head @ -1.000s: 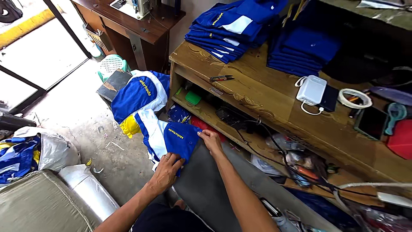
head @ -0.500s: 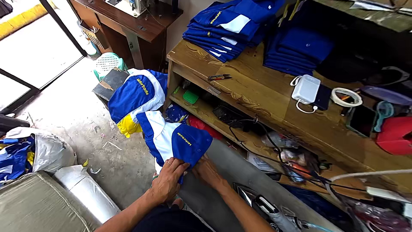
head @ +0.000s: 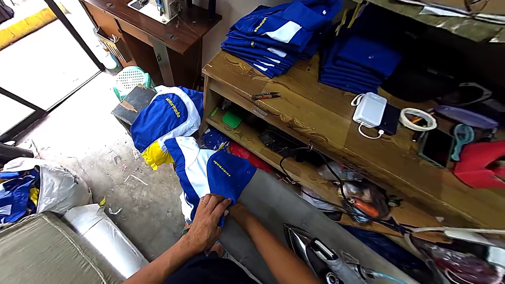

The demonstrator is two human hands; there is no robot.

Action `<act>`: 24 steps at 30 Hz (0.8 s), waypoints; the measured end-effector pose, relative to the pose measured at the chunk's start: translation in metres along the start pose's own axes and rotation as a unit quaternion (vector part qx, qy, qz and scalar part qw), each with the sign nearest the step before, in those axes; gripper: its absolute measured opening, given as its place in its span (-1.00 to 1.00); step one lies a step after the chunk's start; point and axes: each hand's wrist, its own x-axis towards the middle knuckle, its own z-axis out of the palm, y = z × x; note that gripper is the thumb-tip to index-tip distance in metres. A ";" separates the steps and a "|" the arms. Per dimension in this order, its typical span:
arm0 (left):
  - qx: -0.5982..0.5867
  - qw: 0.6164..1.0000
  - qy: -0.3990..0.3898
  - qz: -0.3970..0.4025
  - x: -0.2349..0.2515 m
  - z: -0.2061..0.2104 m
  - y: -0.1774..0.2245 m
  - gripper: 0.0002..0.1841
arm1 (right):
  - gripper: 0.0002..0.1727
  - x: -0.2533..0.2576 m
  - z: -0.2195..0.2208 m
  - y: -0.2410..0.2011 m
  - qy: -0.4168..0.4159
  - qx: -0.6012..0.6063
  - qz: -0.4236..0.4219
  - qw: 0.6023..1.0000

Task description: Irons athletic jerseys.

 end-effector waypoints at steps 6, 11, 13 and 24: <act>0.071 0.978 -0.194 0.019 -0.009 0.018 -0.013 -0.53 | -0.62 -0.020 -0.013 0.097 0.117 -0.243 -0.182 0.946; 0.025 0.964 -0.259 0.050 0.017 0.000 -0.019 -0.48 | -0.48 -0.121 -0.075 0.174 0.275 -0.216 -0.108 0.930; 0.026 0.985 -0.165 0.043 0.041 0.000 -0.031 -0.59 | -0.27 -0.159 -0.089 0.197 0.263 -0.198 -0.021 0.944; 0.100 0.987 -0.095 -0.088 0.101 0.008 -0.088 -0.54 | -0.27 -0.175 -0.055 0.223 0.207 -0.097 0.014 0.973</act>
